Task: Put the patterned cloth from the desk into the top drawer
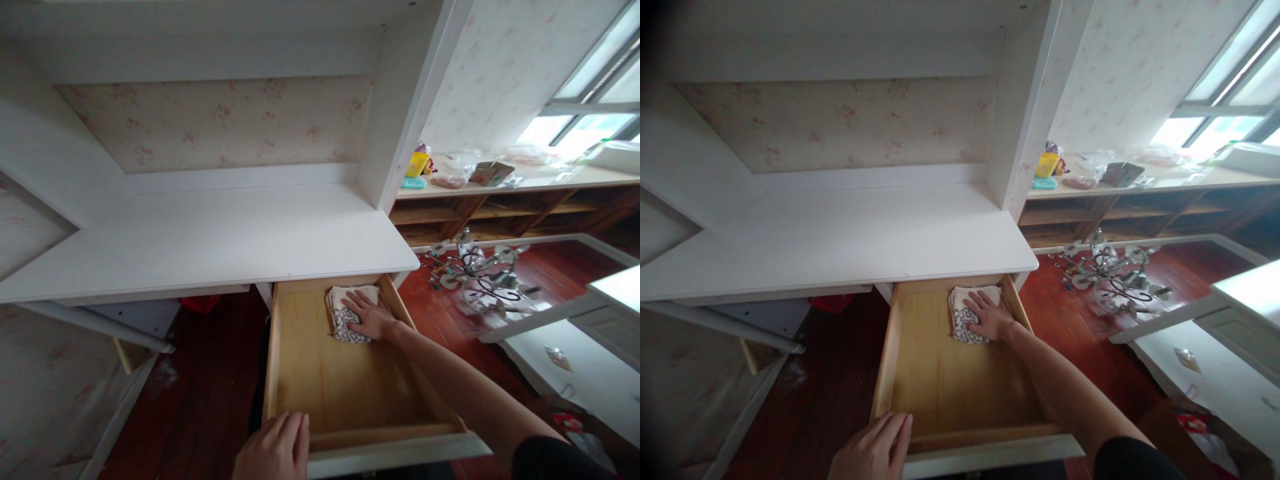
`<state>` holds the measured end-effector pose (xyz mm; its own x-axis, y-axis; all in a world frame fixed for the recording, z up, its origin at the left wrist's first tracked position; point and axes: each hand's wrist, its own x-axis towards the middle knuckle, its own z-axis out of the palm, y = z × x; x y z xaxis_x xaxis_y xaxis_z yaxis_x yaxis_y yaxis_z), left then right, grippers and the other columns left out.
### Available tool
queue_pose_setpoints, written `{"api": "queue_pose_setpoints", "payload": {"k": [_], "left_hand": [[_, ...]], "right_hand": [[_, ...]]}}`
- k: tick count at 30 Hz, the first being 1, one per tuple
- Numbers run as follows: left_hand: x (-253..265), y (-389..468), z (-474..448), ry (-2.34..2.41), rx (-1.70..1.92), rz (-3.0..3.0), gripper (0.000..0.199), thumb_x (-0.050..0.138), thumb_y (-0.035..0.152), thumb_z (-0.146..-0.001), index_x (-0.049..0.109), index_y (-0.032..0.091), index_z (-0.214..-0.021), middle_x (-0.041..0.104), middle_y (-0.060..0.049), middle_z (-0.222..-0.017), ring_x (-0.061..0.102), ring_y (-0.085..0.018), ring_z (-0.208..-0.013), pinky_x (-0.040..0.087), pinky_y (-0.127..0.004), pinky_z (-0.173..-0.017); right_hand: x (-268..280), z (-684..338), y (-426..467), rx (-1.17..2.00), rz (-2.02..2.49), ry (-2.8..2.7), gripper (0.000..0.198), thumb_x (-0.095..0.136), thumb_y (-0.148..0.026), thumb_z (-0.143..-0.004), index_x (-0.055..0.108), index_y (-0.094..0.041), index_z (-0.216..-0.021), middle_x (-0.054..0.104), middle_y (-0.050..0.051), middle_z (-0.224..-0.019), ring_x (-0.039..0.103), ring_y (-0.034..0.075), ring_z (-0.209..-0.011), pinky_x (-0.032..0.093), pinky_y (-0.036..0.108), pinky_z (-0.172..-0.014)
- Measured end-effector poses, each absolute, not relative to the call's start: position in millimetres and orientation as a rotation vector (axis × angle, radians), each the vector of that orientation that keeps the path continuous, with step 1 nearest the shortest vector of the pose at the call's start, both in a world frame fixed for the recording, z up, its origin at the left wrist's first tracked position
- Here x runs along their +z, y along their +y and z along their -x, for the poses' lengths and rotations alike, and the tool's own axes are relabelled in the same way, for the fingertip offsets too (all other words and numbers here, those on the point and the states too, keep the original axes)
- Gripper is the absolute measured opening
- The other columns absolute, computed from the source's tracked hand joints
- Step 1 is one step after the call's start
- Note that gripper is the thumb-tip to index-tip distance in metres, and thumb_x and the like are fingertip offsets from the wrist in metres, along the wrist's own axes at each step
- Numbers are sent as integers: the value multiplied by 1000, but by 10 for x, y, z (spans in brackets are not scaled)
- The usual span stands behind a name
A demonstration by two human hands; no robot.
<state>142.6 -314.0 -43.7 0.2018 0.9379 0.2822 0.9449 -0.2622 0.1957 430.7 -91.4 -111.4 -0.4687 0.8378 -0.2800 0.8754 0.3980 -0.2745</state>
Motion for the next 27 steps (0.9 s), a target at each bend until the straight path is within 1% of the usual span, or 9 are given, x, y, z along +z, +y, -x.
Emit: {"api": "queue_pose_setpoints", "payload": {"k": [3, 6, 10, 13, 17, 22, 27], "left_hand": [[-385, -3145, -1418, -1886, -494, 2451, 27, 44, 26, -94, 66, 27, -79, 69, 4, -72, 65, -11, -61, 46, -21, -54], [-336, -3153, -1430, -1923, -437, 2461, 27, 44, 27, -94, 65, 27, -78, 69, 4, -72, 66, -12, -63, 46, -21, -55], [-318, -3156, -1445, -1931, -414, 2466, 27, 44, 27, -95, 66, 26, -78, 70, 3, -74, 66, -12, -65, 46, -21, -57], [-324, -3157, -1440, -1910, -430, 2459, 28, 43, 28, -95, 66, 26, -80, 70, 3, -74, 66, -12, -64, 46, -21, -57], [-326, -3161, -1437, -1884, -439, 2465, 30, 42, 27, -96, 66, 26, -79, 69, 3, -73, 65, -11, -64, 45, -21, -57], [-350, -3166, -1437, -1852, -456, 2468, 29, 42, 26, -96, 64, 26, -78, 68, 4, -71, 64, -11, -63, 44, -23, -57], [-355, -3164, -1443, -1865, -469, 2468, 25, 44, 26, -95, 63, 26, -79, 67, 5, -71, 64, -11, -62, 43, -25, -58]], "right_hand": [[-1060, -4266, -932, -640, -1570, 2511, 81, 46, -66, -86, 21, -30, -154, 9, 5, -161, 1, 35, -145, 6, 67, -110], [-998, -4265, -1019, -707, -1493, 2497, 86, 50, -69, -83, 22, -30, -153, 10, 6, -161, 2, 37, -145, 6, 65, -111], [-1002, -4345, -1338, -793, -1431, 2478, 90, 58, -70, -78, 26, -31, -152, 11, 5, -161, 3, 39, -144, 14, 59, -113], [-1034, -4400, -1666, -847, -1400, 2472, 95, 64, -69, -73, 25, -35, -152, 11, 3, -161, 2, 39, -144, 20, 57, -112], [-982, -4411, -1979, -866, -1365, 2447, 99, 66, -69, -70, 24, -32, -152, 7, 6, -161, 1, 39, -144, 28, 56, -110], [-868, -4319, -2153, -803, -1369, 2367, 104, 69, -68, -67, 24, -30, -153, 6, 9, -161, 3, 42, -144, 32, 59, -106], [-873, -4257, -2178, -776, -1365, 2349, 101, 71, -62, -68, 23, -34, -152, 4, 5, -161, 1, 40, -144, 36, 59, -104]]}}
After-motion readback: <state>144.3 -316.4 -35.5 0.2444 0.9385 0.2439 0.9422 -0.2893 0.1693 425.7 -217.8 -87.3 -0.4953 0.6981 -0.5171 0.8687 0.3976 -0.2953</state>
